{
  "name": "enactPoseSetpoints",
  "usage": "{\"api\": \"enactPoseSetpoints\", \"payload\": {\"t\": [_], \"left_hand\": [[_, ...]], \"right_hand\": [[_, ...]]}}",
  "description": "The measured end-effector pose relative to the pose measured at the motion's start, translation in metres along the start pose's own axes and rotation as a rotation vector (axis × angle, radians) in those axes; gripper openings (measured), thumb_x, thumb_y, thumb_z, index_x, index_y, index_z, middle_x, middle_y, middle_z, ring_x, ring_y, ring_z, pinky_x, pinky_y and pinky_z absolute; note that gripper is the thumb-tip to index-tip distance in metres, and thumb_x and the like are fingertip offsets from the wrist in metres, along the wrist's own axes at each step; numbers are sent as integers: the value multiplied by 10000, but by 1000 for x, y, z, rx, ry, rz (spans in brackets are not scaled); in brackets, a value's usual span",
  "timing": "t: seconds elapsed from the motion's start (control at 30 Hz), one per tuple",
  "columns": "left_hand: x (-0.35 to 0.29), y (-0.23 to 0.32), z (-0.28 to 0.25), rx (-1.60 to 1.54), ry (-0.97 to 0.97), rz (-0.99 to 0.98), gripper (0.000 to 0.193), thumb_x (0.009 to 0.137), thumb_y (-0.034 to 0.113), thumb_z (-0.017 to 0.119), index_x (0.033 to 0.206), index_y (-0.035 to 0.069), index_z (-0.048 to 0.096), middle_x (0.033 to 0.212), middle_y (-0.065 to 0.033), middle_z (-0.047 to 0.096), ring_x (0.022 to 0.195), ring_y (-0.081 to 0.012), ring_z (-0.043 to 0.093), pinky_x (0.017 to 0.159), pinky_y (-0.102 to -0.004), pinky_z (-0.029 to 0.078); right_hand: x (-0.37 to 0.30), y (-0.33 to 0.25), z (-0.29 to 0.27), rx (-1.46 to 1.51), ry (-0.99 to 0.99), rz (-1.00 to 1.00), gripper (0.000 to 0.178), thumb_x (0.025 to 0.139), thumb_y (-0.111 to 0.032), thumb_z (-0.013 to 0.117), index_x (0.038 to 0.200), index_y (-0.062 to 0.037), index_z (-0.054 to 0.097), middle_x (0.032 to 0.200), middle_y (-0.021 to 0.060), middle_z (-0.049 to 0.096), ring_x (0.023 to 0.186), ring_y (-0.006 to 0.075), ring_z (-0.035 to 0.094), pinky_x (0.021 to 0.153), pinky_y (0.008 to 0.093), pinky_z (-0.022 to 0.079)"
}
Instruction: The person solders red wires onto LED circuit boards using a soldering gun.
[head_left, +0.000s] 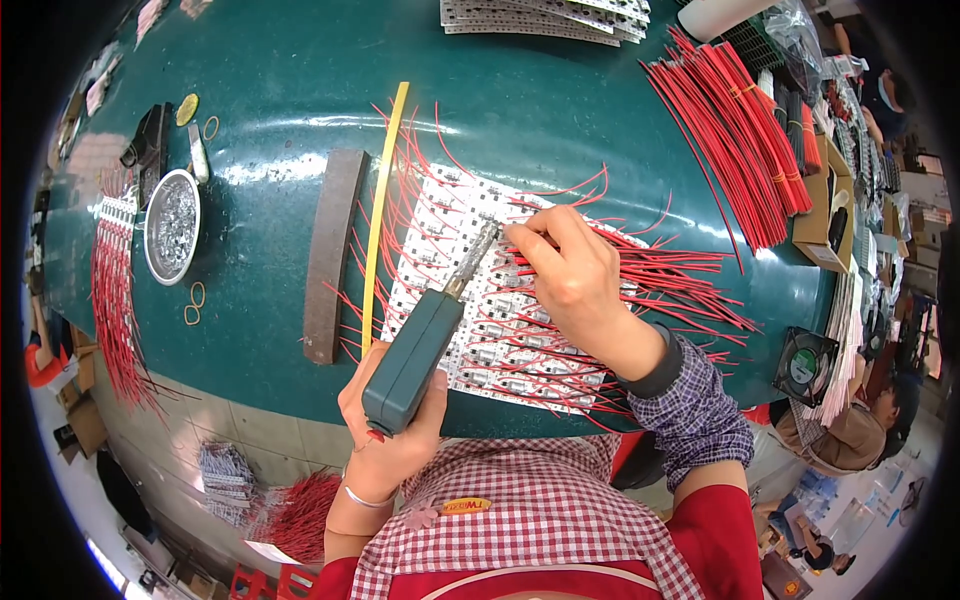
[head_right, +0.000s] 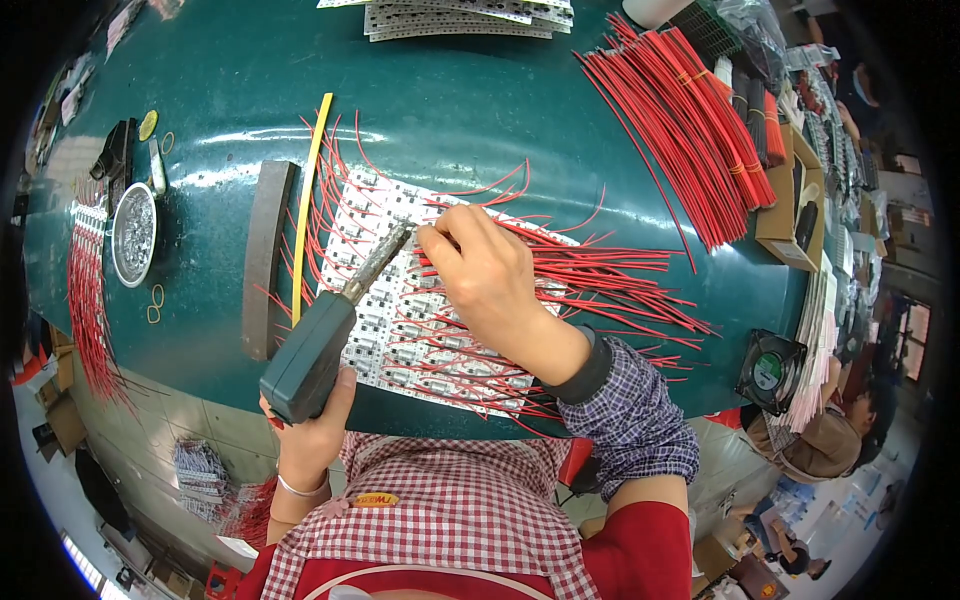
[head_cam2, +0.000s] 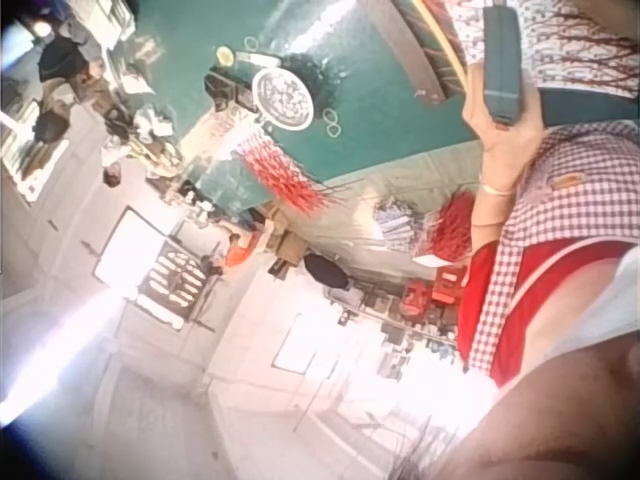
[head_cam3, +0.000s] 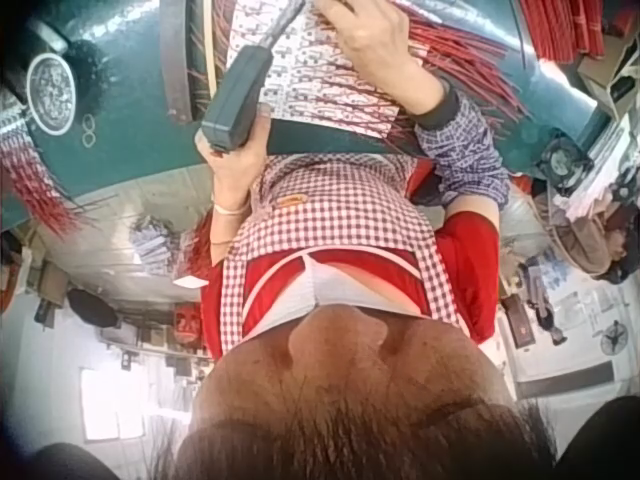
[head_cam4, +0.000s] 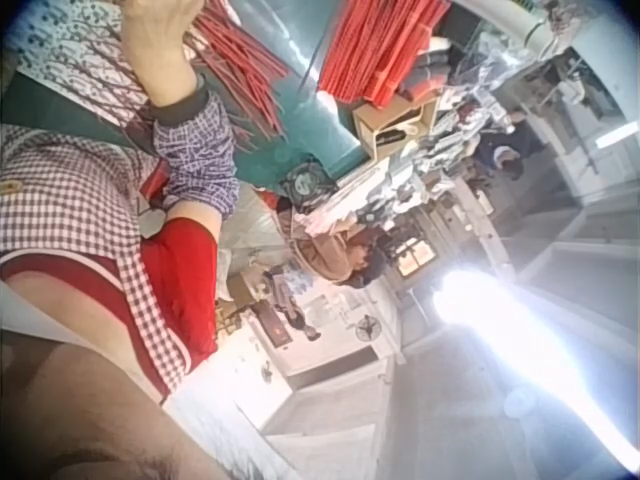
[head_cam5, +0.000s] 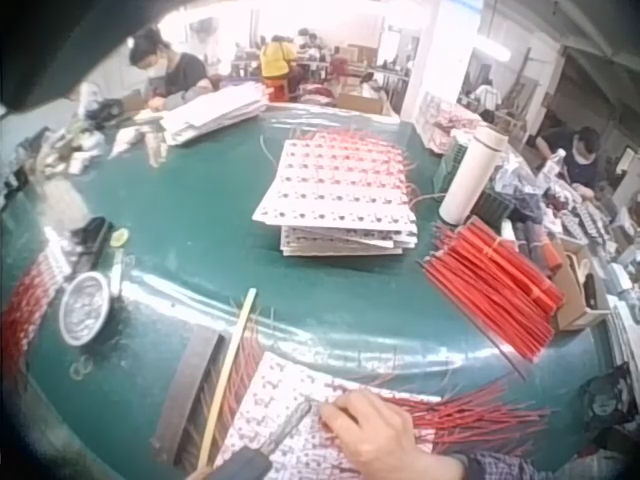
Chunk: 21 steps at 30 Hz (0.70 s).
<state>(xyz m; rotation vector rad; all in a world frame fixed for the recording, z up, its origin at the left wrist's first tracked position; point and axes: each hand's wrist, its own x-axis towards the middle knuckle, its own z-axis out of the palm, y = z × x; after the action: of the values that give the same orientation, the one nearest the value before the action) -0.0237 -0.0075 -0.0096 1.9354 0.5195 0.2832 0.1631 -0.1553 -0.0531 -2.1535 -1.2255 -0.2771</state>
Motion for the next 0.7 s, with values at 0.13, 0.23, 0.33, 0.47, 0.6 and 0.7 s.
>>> {"api": "enactPoseSetpoints", "payload": {"t": [0.13,0.23,0.33,0.47,0.6,0.7], "left_hand": [[0,2,0,17,2,2,196,756,-73,707,945,-45,665,836,-118,623,693,-228,605,646,-310,490],[-3,0,-1,33,35,59,197,754,-76,705,947,-52,671,854,-132,637,712,-241,624,662,-318,507],[-8,-5,1,-27,79,48,201,749,-85,703,947,-58,676,876,-145,651,741,-256,643,682,-325,524],[-6,4,-1,17,42,60,205,749,-93,701,950,-60,677,888,-148,657,762,-267,652,698,-335,532],[-9,6,1,15,21,40,216,750,-100,700,960,-61,671,913,-150,657,783,-270,653,709,-337,530],[-10,3,4,23,10,46,227,747,-101,703,967,-65,659,919,-153,652,788,-271,650,714,-331,526]], "right_hand": [[-1,1,0,-9,2,2,376,622,121,632,971,5,706,842,87,592,707,239,611,554,358,495],[-1,1,1,-13,3,0,377,619,121,634,970,4,706,842,87,592,708,238,611,554,357,497],[-1,0,1,-17,1,-6,384,616,126,633,972,4,706,842,87,593,711,238,611,555,358,499],[-2,1,0,-19,-4,-2,401,609,140,627,980,8,704,841,91,590,716,242,610,558,360,501],[-4,3,1,-29,-30,-25,231,734,-7,663,965,-2,658,869,75,551,784,228,606,582,342,502],[-4,4,1,-19,-37,-20,226,739,-1,664,965,3,657,867,77,544,784,230,604,582,346,504]]}}
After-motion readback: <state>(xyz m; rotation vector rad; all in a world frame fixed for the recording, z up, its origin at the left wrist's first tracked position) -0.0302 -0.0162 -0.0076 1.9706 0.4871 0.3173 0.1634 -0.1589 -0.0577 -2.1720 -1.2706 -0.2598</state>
